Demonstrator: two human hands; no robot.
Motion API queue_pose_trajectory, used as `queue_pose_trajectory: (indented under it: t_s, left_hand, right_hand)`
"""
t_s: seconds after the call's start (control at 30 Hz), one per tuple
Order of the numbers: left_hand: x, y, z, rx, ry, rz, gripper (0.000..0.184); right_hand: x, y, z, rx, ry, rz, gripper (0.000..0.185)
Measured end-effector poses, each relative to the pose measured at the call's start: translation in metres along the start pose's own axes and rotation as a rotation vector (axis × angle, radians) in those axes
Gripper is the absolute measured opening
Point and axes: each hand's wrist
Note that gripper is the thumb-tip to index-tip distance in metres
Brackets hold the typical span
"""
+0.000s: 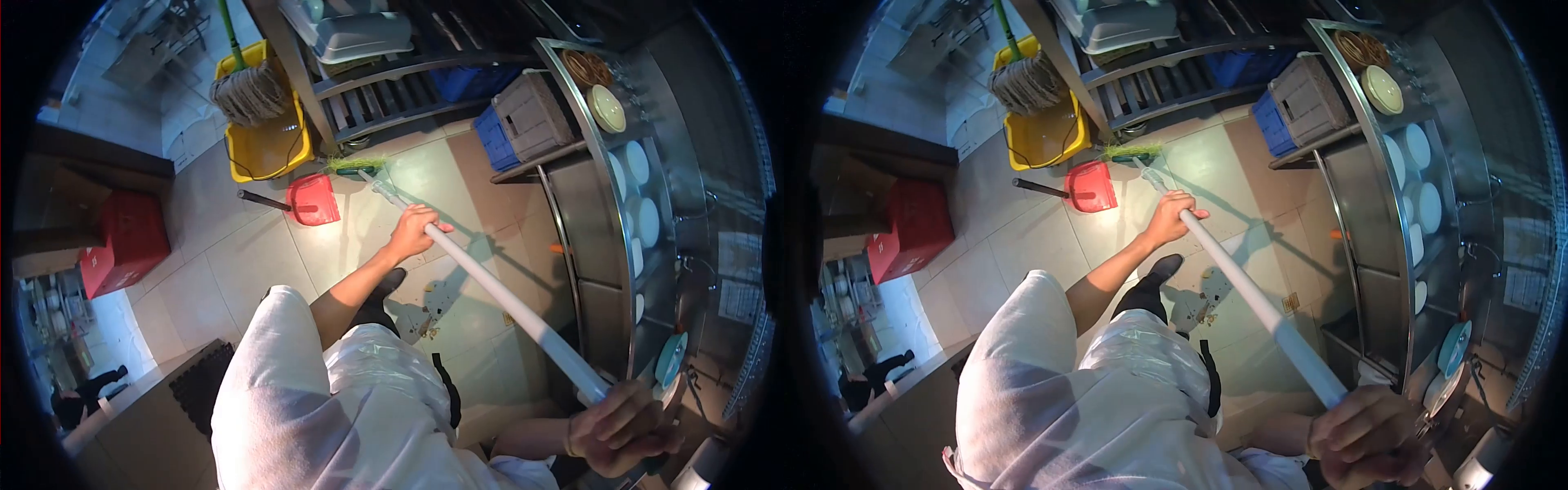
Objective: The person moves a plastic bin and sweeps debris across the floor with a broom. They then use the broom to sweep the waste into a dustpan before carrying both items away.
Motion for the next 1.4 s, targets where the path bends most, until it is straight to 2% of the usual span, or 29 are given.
queue_pose_trajectory:
  t_s: [0.1, 0.27, 0.33, 0.37, 0.4, 0.43, 0.47, 0.5, 0.53, 0.6, 0.63, 0.7, 0.77, 0.83, 0.9, 0.97, 1.13, 1.17, 1.2, 1.23, 1.27, 1.3, 1.33, 1.4]
  left_hand:
    - [-0.024, -0.030, 0.001, 0.122, -0.002, 0.054, 0.041]
    - [-0.066, -0.035, -0.006, 0.058, -0.095, 0.093, 0.043]
    - [-0.061, -0.023, -0.012, 0.074, -0.098, 0.042, 0.042]
    - [-0.057, -0.014, -0.017, 0.112, -0.106, 0.000, 0.040]
    - [-0.045, -0.007, -0.021, 0.109, -0.113, -0.004, 0.040]
    - [-0.028, -0.005, -0.022, 0.102, -0.075, -0.050, 0.039]
    - [-0.012, -0.005, -0.018, 0.097, -0.030, -0.091, 0.037]
    - [0.002, -0.004, -0.015, 0.096, -0.030, -0.088, 0.037]
    - [0.015, -0.003, -0.013, 0.067, -0.064, -0.078, 0.036]
    - [0.030, -0.006, -0.010, 0.036, -0.104, -0.069, 0.034]
    - [0.033, -0.008, -0.006, 0.074, -0.082, -0.047, 0.034]
    - [0.017, -0.013, 0.003, 0.151, -0.049, 0.002, 0.036]
    - [-0.026, -0.021, 0.014, 0.223, -0.083, 0.023, 0.036]
    - [-0.062, -0.013, -0.006, 0.288, -0.123, 0.047, 0.036]
    - [-0.077, -0.005, -0.023, 0.107, -0.265, 0.019, 0.035]
    - [-0.058, 0.003, -0.028, 0.102, -0.254, 0.036, 0.031]
    - [-0.007, 0.042, -0.048, 0.054, -0.244, -0.064, 0.027]
    - [0.000, 0.049, -0.053, -0.030, -0.238, -0.056, 0.023]
    - [0.003, 0.050, -0.060, -0.116, -0.231, -0.047, 0.022]
    - [0.005, 0.048, -0.067, -0.110, -0.229, -0.037, 0.022]
    - [0.018, 0.040, -0.073, -0.058, -0.188, 0.038, 0.029]
    - [0.027, 0.036, -0.081, -0.006, -0.150, 0.112, 0.038]
    - [0.026, 0.028, -0.093, 0.006, -0.153, 0.125, 0.038]
    - [0.007, -0.012, -0.126, -0.039, -0.161, 0.273, 0.055]
  right_hand:
    - [0.022, 0.038, -0.014, 0.079, -0.030, 0.059, 0.018]
    - [0.062, 0.074, -0.035, -0.188, -0.055, 0.108, 0.017]
    - [0.055, 0.066, -0.025, -0.170, -0.052, 0.092, 0.014]
    - [0.045, 0.060, -0.019, -0.141, -0.029, 0.078, 0.012]
    - [0.027, 0.054, -0.007, -0.178, 0.104, 0.006, 0.008]
    - [0.010, 0.048, 0.005, -0.213, 0.233, -0.064, 0.016]
    - [0.005, 0.041, 0.009, -0.192, 0.092, -0.072, 0.014]
    - [0.002, 0.036, 0.013, -0.170, -0.046, -0.081, 0.019]
    - [-0.004, 0.031, 0.022, -0.168, -0.045, -0.080, 0.019]
    - [-0.014, 0.023, 0.038, -0.216, -0.008, 0.231, 0.022]
    - [-0.012, 0.017, 0.035, -0.217, -0.004, 0.231, 0.022]
    - [0.004, 0.002, 0.014, 0.016, 0.294, 0.793, 0.008]
    - [0.023, -0.010, -0.009, 0.270, 0.598, 1.348, 0.012]
    - [0.083, 0.035, -0.008, -0.110, 0.085, 0.054, 0.022]
    - [0.080, 0.034, -0.007, -0.144, 0.129, 0.075, 0.022]
    - [0.066, 0.024, 0.004, -0.262, 0.183, 0.101, 0.021]
    - [0.024, -0.006, 0.031, -0.331, 0.184, 0.134, 0.026]
    - [0.020, -0.006, 0.032, -0.387, 0.174, 0.122, 0.029]
    - [0.015, -0.007, 0.028, -0.388, 0.171, 0.131, 0.029]
    - [0.011, -0.007, 0.021, -0.297, 0.154, 0.053, 0.032]
    - [0.005, -0.009, 0.014, -0.204, 0.138, -0.025, 0.035]
    - [0.004, -0.010, 0.008, -0.183, 0.137, 0.053, 0.039]
    - [0.006, -0.012, 0.001, -0.186, 0.133, 0.070, 0.039]
    - [0.017, -0.013, -0.018, -0.057, -0.007, 0.193, 0.038]
Point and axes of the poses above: each hand's wrist, its own z-axis towards the middle knuckle, its own y-axis out of the palm, x = y × z, and after that the axes turned 10 degrees about -y, right-handed
